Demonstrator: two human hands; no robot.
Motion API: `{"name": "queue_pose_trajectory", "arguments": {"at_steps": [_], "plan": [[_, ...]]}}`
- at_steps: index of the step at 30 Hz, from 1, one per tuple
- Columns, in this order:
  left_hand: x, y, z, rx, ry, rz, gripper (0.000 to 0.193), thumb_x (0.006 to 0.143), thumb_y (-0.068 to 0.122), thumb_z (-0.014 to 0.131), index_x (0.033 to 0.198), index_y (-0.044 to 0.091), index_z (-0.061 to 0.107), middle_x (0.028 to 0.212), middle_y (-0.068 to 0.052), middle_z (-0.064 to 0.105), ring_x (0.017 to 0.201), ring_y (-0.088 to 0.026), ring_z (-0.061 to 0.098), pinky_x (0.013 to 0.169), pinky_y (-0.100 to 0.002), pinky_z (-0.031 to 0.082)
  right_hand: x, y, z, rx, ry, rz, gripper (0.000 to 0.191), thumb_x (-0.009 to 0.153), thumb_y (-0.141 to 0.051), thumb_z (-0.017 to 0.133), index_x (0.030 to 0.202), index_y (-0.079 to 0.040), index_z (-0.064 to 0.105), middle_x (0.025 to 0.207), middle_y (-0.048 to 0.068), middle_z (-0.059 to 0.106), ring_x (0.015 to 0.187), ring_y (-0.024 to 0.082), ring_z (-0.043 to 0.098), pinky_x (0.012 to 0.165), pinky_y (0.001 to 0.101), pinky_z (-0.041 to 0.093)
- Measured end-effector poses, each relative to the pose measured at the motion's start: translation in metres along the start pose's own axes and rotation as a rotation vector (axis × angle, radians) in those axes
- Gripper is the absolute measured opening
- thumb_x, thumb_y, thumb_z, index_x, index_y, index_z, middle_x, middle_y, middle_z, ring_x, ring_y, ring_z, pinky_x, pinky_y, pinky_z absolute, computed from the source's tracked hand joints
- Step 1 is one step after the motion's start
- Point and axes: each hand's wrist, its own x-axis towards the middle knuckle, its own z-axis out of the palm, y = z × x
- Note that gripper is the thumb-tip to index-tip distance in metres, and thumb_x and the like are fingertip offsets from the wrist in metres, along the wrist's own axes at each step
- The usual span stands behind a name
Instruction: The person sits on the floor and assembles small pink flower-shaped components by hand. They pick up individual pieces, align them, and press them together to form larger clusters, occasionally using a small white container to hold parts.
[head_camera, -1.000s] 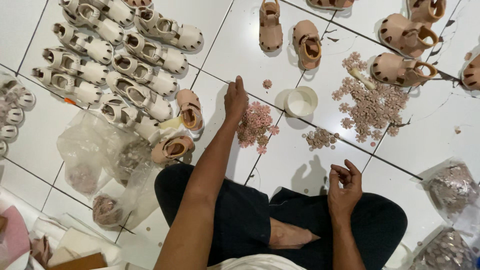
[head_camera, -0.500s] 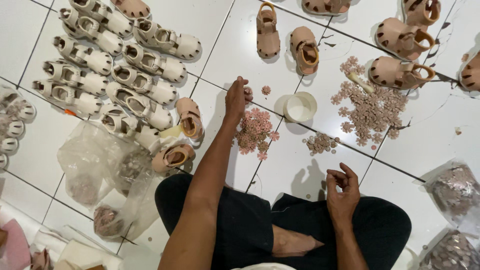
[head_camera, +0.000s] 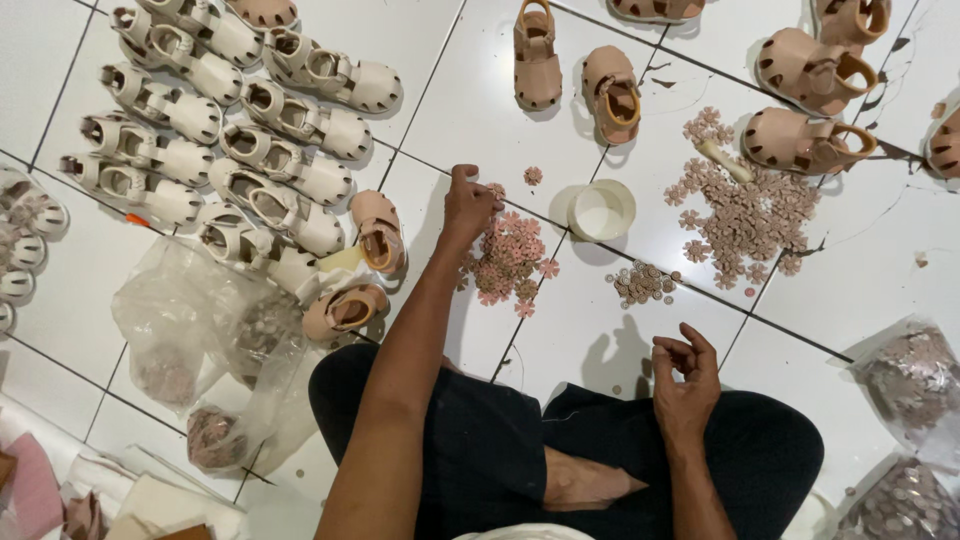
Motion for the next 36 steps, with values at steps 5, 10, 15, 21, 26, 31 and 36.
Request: {"name": "queue_pose_trajectory", "arguments": {"at_steps": [5,10,15,21,26,31,36], "plan": [[0.004,0.001,-0.001,-0.006,-0.044,0.054,0.044,0.097,-0.001,0.05,0.139,0.007,0.042,0.09,-0.012,0.074,0.075,-0.016,0.076,0.052,-0.03,0.058,0.0,0.001,0.001,0.011,-0.011,-0.006,0.044,0.098,-0.004,0.065,0.139,0.002,0.054,0.112,0.013,0.073,0.101,0.017,0.068,0.091,0.0313,0.055],[0.007,0.008,0.004,0.079,-0.043,0.155,0.046,0.094,-0.004,0.05,0.138,0.007,0.047,0.091,-0.013,0.077,0.079,-0.019,0.077,0.068,-0.033,0.062,0.002,0.001,0.001,0.005,-0.028,0.003,0.043,0.098,-0.004,0.065,0.139,0.002,0.054,0.112,0.013,0.073,0.101,0.018,0.069,0.091,0.0316,0.055],[0.01,0.01,0.01,0.346,0.117,0.342,0.045,0.093,0.002,0.062,0.137,0.008,0.056,0.102,-0.016,0.077,0.088,-0.028,0.076,0.084,-0.04,0.058,0.003,0.003,0.002,0.021,-0.018,-0.009,0.042,0.097,-0.004,0.065,0.138,0.001,0.056,0.111,0.013,0.074,0.101,0.018,0.069,0.091,0.0319,0.055],[0.009,0.009,0.013,0.326,0.203,0.35,0.047,0.091,0.006,0.067,0.137,0.007,0.056,0.102,-0.015,0.075,0.092,-0.027,0.074,0.083,-0.039,0.058,0.002,0.006,0.001,-0.007,-0.027,0.004,0.043,0.097,-0.004,0.066,0.138,0.001,0.056,0.112,0.013,0.073,0.103,0.018,0.07,0.09,0.0313,0.057],[0.0,0.007,0.012,0.226,0.261,0.239,0.04,0.103,0.003,0.051,0.142,0.004,0.05,0.103,-0.014,0.072,0.093,-0.024,0.072,0.083,-0.039,0.057,0.003,0.004,0.003,-0.001,-0.024,0.016,0.044,0.097,-0.005,0.066,0.139,0.001,0.055,0.112,0.013,0.073,0.102,0.018,0.069,0.09,0.0318,0.056],[-0.008,0.006,0.019,-0.009,0.17,0.139,0.042,0.101,0.006,0.048,0.143,0.005,0.041,0.105,-0.012,0.073,0.095,-0.02,0.074,0.083,-0.035,0.059,0.001,0.001,0.003,-0.01,-0.032,0.04,0.045,0.097,-0.006,0.065,0.14,0.001,0.054,0.113,0.012,0.073,0.101,0.018,0.068,0.088,0.0325,0.055],[-0.025,0.015,0.009,0.134,0.261,0.263,0.035,0.095,0.01,0.063,0.129,0.003,0.054,0.099,-0.011,0.071,0.086,-0.018,0.07,0.075,-0.034,0.059,-0.002,-0.001,-0.001,0.005,-0.017,0.001,0.044,0.098,-0.005,0.066,0.14,0.001,0.054,0.112,0.012,0.073,0.102,0.017,0.068,0.091,0.0323,0.054]]}}
